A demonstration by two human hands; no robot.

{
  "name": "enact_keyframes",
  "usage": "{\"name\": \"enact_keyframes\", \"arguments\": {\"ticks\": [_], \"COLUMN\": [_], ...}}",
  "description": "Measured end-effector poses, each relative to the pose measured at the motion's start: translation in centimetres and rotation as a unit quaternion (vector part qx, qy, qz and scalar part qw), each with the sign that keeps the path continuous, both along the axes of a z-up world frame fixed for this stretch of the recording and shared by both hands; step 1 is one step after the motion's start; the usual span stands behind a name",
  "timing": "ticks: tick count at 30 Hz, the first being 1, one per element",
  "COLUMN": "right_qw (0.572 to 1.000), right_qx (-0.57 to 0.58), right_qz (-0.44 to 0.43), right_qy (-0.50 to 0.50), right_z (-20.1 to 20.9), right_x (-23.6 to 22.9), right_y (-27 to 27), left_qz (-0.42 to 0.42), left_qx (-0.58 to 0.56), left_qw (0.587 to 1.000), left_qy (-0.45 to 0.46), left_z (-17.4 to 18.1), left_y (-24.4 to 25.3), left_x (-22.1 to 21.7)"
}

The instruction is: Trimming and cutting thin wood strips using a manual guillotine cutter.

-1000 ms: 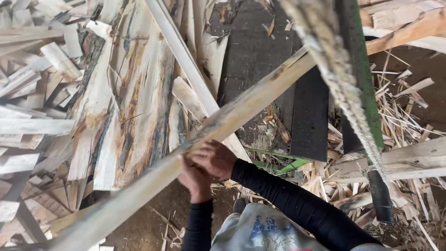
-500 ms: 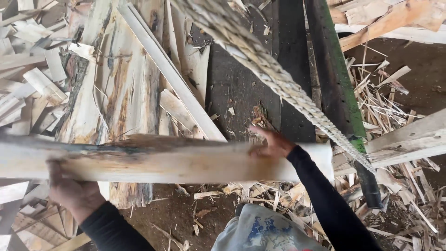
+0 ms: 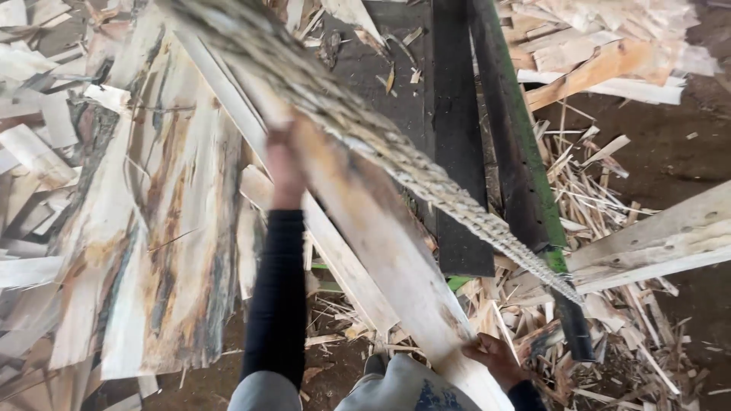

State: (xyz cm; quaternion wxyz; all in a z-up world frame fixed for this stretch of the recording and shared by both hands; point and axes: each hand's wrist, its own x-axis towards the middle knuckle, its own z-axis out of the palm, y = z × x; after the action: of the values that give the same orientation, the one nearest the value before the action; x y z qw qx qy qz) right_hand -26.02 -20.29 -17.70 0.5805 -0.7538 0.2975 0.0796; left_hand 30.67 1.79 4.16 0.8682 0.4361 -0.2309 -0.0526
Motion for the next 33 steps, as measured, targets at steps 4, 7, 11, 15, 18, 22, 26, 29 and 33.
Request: {"name": "enact_keyframes", "arguments": {"ticks": [4,7,11,15,18,22,26,29,33], "right_qw": [0.977,0.951,0.913,0.920,0.937,0.950,0.894,0.838,0.823], "right_qx": [0.065,0.122,0.221,0.197,0.128,0.097,0.234,0.369,0.404], "right_qz": [-0.181,-0.264,-0.320,-0.327,-0.310,-0.289,-0.353,-0.312,-0.262], "right_qy": [-0.094,-0.107,-0.123,-0.086,-0.097,-0.069,-0.143,-0.256,-0.301], "right_z": [1.4,2.6,-0.7,-1.6,-1.9,1.4,3.4,11.4,18.1], "right_x": [1.4,4.1,7.1,8.4,8.0,6.0,1.5,-2.1,-4.3], "right_y": [-0.4,-1.4,-4.3,-4.0,-3.5,-3.2,-5.7,-6.4,-7.4], "left_qz": [-0.216,-0.275,-0.191,-0.267,-0.307,-0.315,-0.309,-0.307,-0.252], "left_qx": [-0.138,0.017,0.494,0.392,0.244,0.289,0.387,0.430,0.491], "left_qw": [0.961,0.959,0.837,0.841,0.877,0.869,0.833,0.827,0.827], "left_qy": [0.106,0.064,0.138,0.260,0.278,0.251,0.246,0.191,0.107], "left_z": [-11.0,-18.0,-20.1,-19.6,-20.6,-18.0,-17.1,-16.4,-15.5], "left_y": [-12.8,-13.9,-12.5,-6.8,-4.7,-3.5,-3.8,-4.4,-5.5], "left_x": [-6.9,-18.6,-31.6,-38.4,-40.4,-41.2,-41.9,-41.6,-41.0]}}
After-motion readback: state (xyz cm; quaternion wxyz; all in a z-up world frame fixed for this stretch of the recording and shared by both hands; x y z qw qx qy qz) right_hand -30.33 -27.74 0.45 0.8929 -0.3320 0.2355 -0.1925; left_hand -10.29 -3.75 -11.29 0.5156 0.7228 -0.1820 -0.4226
